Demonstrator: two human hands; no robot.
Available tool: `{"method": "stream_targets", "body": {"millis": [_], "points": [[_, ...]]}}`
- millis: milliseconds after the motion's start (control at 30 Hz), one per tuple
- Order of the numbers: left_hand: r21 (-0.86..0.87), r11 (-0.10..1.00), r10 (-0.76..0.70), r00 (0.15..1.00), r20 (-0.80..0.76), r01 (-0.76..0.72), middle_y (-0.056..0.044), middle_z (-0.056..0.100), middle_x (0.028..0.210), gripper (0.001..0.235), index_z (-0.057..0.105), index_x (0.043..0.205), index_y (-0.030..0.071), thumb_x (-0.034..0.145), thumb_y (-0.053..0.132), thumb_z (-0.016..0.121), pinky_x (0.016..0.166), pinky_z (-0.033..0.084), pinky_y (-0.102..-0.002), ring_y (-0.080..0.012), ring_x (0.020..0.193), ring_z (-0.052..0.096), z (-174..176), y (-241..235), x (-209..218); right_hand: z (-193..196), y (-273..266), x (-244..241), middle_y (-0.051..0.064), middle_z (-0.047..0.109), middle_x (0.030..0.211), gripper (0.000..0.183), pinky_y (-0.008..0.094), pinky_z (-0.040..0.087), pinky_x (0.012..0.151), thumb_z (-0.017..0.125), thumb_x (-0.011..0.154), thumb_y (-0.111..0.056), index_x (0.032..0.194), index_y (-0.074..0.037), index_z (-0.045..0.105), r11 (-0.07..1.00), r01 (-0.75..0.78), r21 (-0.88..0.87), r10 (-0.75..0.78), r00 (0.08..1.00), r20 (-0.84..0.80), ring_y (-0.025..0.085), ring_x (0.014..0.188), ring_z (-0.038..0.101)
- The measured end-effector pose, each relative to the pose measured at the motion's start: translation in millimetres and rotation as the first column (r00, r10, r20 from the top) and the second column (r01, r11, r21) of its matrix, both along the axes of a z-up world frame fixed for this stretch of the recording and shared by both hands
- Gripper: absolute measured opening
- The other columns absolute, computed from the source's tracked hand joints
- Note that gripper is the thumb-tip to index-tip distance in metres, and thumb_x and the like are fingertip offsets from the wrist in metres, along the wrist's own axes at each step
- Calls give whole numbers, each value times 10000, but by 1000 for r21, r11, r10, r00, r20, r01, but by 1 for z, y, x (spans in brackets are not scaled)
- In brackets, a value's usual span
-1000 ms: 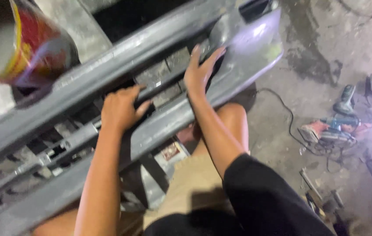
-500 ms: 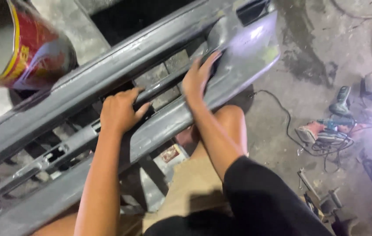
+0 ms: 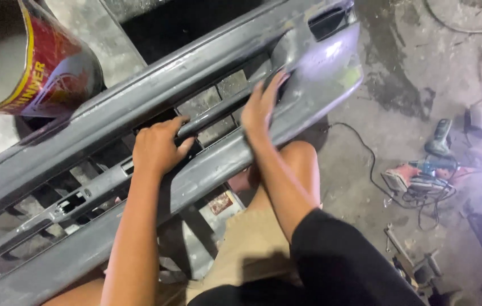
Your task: Sanding a car bumper with a sanding block and water to prepare the surface.
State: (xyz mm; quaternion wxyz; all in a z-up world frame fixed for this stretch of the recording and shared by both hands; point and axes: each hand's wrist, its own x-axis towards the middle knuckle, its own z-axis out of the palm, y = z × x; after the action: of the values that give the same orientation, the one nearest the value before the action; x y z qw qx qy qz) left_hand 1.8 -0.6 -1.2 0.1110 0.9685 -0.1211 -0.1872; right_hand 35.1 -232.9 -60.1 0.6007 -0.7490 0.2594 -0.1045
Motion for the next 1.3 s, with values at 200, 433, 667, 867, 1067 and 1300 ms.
{"method": "stream_targets", "body": {"millis": [200, 433, 667, 867, 1067, 1300], "points": [[3, 1000, -9, 1000, 13, 9, -2, 781, 1080, 495, 658, 1329, 309, 859, 426, 763, 915, 549, -436, -249, 1048, 736, 4, -3, 1, 30, 21, -14, 290, -220, 1674, 636, 505, -78, 1308, 315, 1152, -128, 1638, 1, -74, 996, -91, -16, 90, 994, -59, 395, 1580, -156], [-128, 991, -9, 967, 255, 43, -100, 768, 967, 481, 721, 1265, 188, 808, 331, 769, 734, 531, -433, -330, 856, 714, 0, -3, -2, -9, 1, 5, 228, -47, 1723, 627, 367, 26, 1312, 368, 1098, -161, 1607, 43, 65, 989, 105, -106, -94, 991, 99, 328, 1620, -19], [-20, 1000, -19, 999, 31, 20, 2, 779, 1118, 486, 682, 1296, 307, 838, 431, 784, 893, 554, -470, -257, 1061, 732, -10, 4, -13, -18, 2, -11, 296, -158, 1690, 605, 474, -95, 1323, 320, 1159, -164, 1638, 38, 11, 998, 52, -40, -51, 998, 35, 359, 1599, -131], [-24, 1000, -6, 1000, 21, 6, 2, 786, 1103, 487, 679, 1311, 288, 850, 414, 768, 907, 550, -442, -249, 1045, 739, 1, -1, 0, -53, -16, 13, 368, -109, 1664, 567, 501, -63, 1315, 317, 1161, -104, 1621, 89, 48, 972, 18, -236, -2, 998, 70, 431, 1584, -86], [-5, 1000, -8, 999, 39, 8, -5, 783, 1127, 502, 679, 1320, 309, 843, 446, 757, 911, 553, -455, -250, 1076, 732, -5, -1, 9, -23, -7, 13, 301, -163, 1682, 629, 469, -96, 1307, 329, 1153, -171, 1645, 10, -17, 1000, 10, -1, -10, 1000, 18, 361, 1589, -125], [-22, 1000, -17, 996, 84, 19, 14, 789, 1023, 487, 689, 1270, 300, 812, 436, 779, 867, 567, -438, -247, 984, 748, -9, 4, -8, -4, 19, -20, 366, -53, 1664, 601, 487, -6, 1321, 317, 1125, -133, 1610, 96, 46, 997, -25, -71, 25, 1000, 4, 415, 1581, 7]]}}
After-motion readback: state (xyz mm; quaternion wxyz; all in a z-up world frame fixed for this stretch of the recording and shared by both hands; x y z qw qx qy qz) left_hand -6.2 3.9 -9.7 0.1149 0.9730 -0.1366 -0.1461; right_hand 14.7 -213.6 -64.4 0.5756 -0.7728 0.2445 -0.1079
